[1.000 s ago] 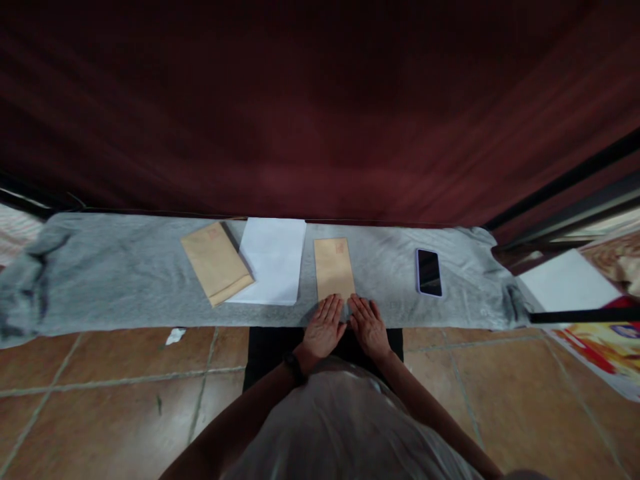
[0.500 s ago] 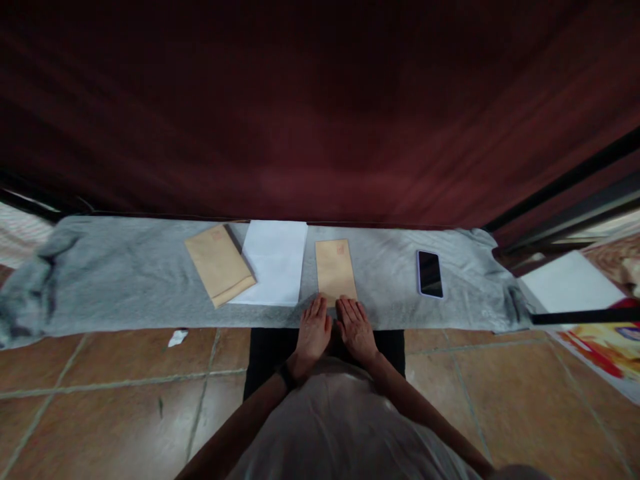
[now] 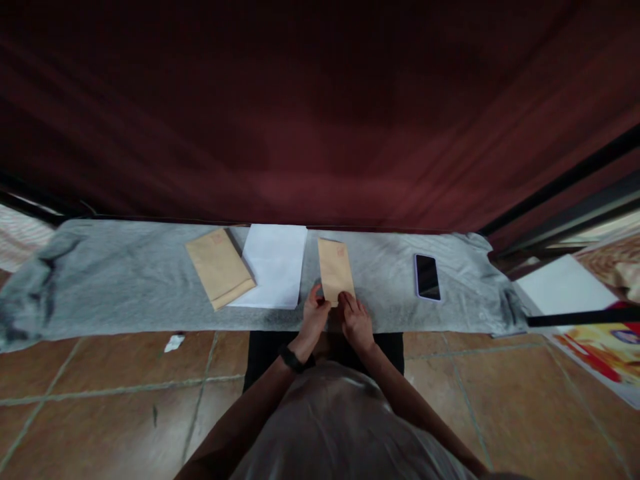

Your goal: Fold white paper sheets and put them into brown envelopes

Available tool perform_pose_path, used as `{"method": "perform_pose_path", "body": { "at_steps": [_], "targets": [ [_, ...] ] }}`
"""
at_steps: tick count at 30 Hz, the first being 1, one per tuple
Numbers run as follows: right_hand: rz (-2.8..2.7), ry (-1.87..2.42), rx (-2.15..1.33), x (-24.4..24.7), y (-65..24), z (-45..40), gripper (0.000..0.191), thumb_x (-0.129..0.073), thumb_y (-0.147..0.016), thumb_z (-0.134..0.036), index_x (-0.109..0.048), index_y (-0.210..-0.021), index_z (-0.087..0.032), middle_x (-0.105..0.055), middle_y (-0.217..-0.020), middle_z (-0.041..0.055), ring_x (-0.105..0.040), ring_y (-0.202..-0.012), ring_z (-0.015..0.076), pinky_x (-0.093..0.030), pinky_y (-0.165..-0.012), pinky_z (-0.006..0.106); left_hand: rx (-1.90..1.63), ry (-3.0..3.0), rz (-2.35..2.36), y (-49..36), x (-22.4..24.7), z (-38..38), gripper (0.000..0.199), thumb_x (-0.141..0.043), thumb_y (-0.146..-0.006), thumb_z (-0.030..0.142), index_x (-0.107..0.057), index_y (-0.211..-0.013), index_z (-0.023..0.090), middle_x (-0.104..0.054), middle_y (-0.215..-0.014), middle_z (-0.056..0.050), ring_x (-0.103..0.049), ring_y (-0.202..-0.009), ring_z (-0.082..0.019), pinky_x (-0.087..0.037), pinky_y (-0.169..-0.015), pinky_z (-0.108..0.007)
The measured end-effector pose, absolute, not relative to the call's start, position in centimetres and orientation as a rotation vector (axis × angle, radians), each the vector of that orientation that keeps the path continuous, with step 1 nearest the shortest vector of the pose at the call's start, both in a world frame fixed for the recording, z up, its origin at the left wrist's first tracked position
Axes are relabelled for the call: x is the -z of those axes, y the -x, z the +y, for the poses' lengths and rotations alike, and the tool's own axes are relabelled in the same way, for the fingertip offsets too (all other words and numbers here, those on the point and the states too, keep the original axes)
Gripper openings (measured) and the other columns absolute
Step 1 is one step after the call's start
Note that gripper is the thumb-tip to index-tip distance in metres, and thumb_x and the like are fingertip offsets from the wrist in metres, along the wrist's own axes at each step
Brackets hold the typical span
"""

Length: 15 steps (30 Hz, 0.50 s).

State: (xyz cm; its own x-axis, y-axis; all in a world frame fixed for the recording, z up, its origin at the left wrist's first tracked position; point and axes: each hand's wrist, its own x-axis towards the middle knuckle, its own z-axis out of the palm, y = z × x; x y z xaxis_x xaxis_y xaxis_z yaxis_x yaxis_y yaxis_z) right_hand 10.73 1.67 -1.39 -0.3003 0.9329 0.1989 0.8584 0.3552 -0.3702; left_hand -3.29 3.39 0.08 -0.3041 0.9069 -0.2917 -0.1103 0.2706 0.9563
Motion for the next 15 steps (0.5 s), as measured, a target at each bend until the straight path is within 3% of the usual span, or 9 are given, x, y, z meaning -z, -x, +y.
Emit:
{"method": "perform_pose_path", "body": {
  "at_steps": [2, 4, 6, 8, 11, 15],
  "targets": [
    [-2.116, 1.562, -0.371, 0.9, -11.1, 2.5, 0.043, -0.039, -0.099, -0.017, -0.060, -0.136, -0.016, -0.064, -0.135, 0.0141, -0.062, -0.117, 0.0256, -0.053, -0.096, 0.037, -1.206, -0.827, 1.427, 2.8, -1.6, 3.5, 0.054, -0.066, -0.079, 0.017, -0.058, -0.132, 0.015, -0.066, -0.073, 0.002, -0.063, -0.063, -0.013, -0.054, -0.065, -0.026],
    [-1.878, 1.522, -0.528, 0.3, -11.7, 3.5, 0.038, -0.038, -0.100, -0.023, -0.067, -0.124, -0.018, -0.067, -0.127, 0.0138, -0.064, -0.112, 0.0247, -0.053, -0.094, 0.036, -1.205, -0.911, 1.378, 2.5, -2.9, 3.6, 0.049, -0.063, -0.088, 0.028, -0.058, -0.135, 0.016, -0.070, -0.087, -0.003, -0.068, -0.077, -0.016, -0.057, -0.074, -0.029],
    [-1.546, 1.474, -0.732, -0.3, -12.2, 4.2, 0.033, -0.045, -0.099, -0.037, -0.073, -0.104, -0.019, -0.072, -0.110, 0.0118, -0.066, -0.099, 0.0231, -0.054, -0.087, 0.035, -1.200, -1.002, 1.400, 2.3, -3.6, 3.6, 0.046, -0.060, -0.092, 0.034, -0.058, -0.135, 0.018, -0.072, -0.105, -0.008, -0.069, -0.094, -0.019, -0.057, -0.084, -0.032],
    [-1.200, 1.393, -1.007, -0.6, -12.2, 4.5, 0.034, -0.057, -0.091, -0.050, -0.071, -0.090, -0.019, -0.072, -0.091, 0.0073, -0.066, -0.084, 0.0205, -0.054, -0.076, 0.031, -1.155, -1.024, 1.457, 2.3, -3.5, 3.5, 0.047, -0.061, -0.092, 0.034, -0.058, -0.136, 0.018, -0.071, -0.113, -0.009, -0.068, -0.098, -0.019, -0.057, -0.086, -0.033],
    [-0.797, 1.270, -1.379, -0.4, -11.4, 4.1, 0.038, -0.071, -0.077, -0.056, -0.067, -0.085, -0.019, -0.067, -0.071, 0.0000, -0.060, -0.066, 0.0156, -0.050, -0.060, 0.026, -1.088, -0.894, 1.445, 2.0, -2.0, 3.1, 0.057, -0.063, -0.090, 0.033, -0.049, -0.143, 0.016, -0.072, -0.101, -0.008, -0.070, -0.086, -0.017, -0.058, -0.076, -0.030],
    [-0.606, 1.269, -1.520, 0.5, -10.3, 3.1, 0.039, -0.076, -0.068, -0.054, -0.058, -0.068, -0.020, -0.056, -0.055, -0.0052, -0.049, -0.050, 0.0098, -0.041, -0.048, 0.021, -1.063, -0.821, 1.411, 1.6, 0.4, 3.0, 0.079, -0.070, -0.081, 0.028, -0.036, -0.152, 0.019, -0.070, -0.081, 0.001, -0.066, -0.067, -0.014, -0.054, -0.063, -0.025]
  ]
}}
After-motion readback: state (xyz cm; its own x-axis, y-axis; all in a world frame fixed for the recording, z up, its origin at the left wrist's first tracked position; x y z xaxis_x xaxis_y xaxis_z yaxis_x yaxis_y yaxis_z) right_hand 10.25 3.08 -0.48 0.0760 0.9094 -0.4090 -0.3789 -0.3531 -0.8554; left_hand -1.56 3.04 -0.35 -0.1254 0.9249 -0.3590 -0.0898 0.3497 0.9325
